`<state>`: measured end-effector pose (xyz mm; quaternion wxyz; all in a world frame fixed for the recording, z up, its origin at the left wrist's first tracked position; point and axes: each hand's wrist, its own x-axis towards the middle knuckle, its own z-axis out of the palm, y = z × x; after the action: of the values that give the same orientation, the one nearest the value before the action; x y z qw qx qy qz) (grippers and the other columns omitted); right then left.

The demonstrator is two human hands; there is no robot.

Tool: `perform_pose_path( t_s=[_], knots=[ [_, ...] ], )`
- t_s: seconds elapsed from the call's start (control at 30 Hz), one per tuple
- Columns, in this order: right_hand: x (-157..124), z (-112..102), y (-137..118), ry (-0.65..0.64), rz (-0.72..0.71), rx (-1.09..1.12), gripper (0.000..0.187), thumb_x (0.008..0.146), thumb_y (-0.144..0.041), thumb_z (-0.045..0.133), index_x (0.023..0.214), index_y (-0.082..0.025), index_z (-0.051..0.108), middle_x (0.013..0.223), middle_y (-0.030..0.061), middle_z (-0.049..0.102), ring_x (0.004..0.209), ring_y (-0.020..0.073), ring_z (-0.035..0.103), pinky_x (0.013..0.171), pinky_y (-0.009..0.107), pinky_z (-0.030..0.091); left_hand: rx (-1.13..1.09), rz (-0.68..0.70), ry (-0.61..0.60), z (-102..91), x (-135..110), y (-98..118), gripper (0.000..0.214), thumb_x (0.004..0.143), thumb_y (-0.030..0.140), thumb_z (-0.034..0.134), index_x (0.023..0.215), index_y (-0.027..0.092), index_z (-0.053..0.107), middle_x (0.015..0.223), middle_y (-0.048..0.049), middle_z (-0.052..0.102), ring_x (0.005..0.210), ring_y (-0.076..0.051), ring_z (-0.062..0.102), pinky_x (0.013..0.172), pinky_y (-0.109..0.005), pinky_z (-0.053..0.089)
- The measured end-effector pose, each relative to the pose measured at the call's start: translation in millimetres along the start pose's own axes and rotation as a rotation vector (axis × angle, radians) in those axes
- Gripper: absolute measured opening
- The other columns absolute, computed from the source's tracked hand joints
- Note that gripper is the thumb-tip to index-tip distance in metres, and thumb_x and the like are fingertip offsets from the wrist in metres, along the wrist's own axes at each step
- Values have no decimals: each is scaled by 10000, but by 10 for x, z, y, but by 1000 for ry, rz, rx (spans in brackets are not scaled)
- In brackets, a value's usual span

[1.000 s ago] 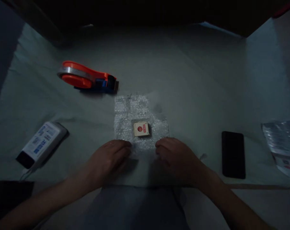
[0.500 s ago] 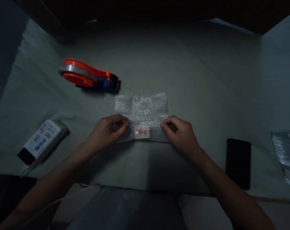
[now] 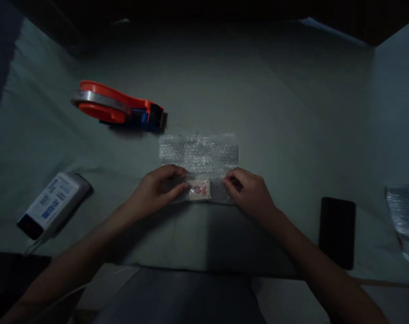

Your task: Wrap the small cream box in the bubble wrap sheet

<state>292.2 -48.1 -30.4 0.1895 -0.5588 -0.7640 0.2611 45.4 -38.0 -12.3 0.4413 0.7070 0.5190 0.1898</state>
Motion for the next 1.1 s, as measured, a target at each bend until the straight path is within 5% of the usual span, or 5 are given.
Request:
perform_pose_path(
  t_s=[0.23,0.43,0.67,0.87,1.1],
  knots=[
    [-31,-64,-172,194,-222,-122,48,826,-190,546,865,-200,572,947,88,651,981,246,594,858,429,464,-109,-102,-27,57,64,9,79,799,245,553,781,169,567,845,-7,658,804,-145,609,728,-249,458],
    [-53,75,-373,88,-572,-236,195,841,-217,555,1006,-141,625,1067,120,661,1037,254,561,886,425,466,-122,-126,-53,51,119,-16,115,801,279,563,790,166,583,807,2,645,772,-138,592,713,-241,445],
    [-82,192,-373,56,-510,-217,252,842,-141,519,1073,-141,619,1136,120,641,1106,254,531,913,433,461,155,-237,147,-248,-165,-14,323,859,483,502,940,178,572,825,-27,642,730,-160,588,664,-266,429],
    [-129,197,-440,126,-499,-268,231,837,-143,522,1034,-110,638,1005,146,653,949,245,568,777,395,491,160,-313,-133,-335,-391,-60,403,893,529,408,1137,220,494,682,22,624,621,-158,588,587,-252,406],
    [-93,151,-522,49,-533,-366,245,868,-189,494,1039,-74,628,912,137,654,814,222,562,687,350,455,283,-150,0,-306,-189,-194,427,853,510,483,1092,179,608,1105,-92,519,984,-211,574,925,-378,448]
  ],
)
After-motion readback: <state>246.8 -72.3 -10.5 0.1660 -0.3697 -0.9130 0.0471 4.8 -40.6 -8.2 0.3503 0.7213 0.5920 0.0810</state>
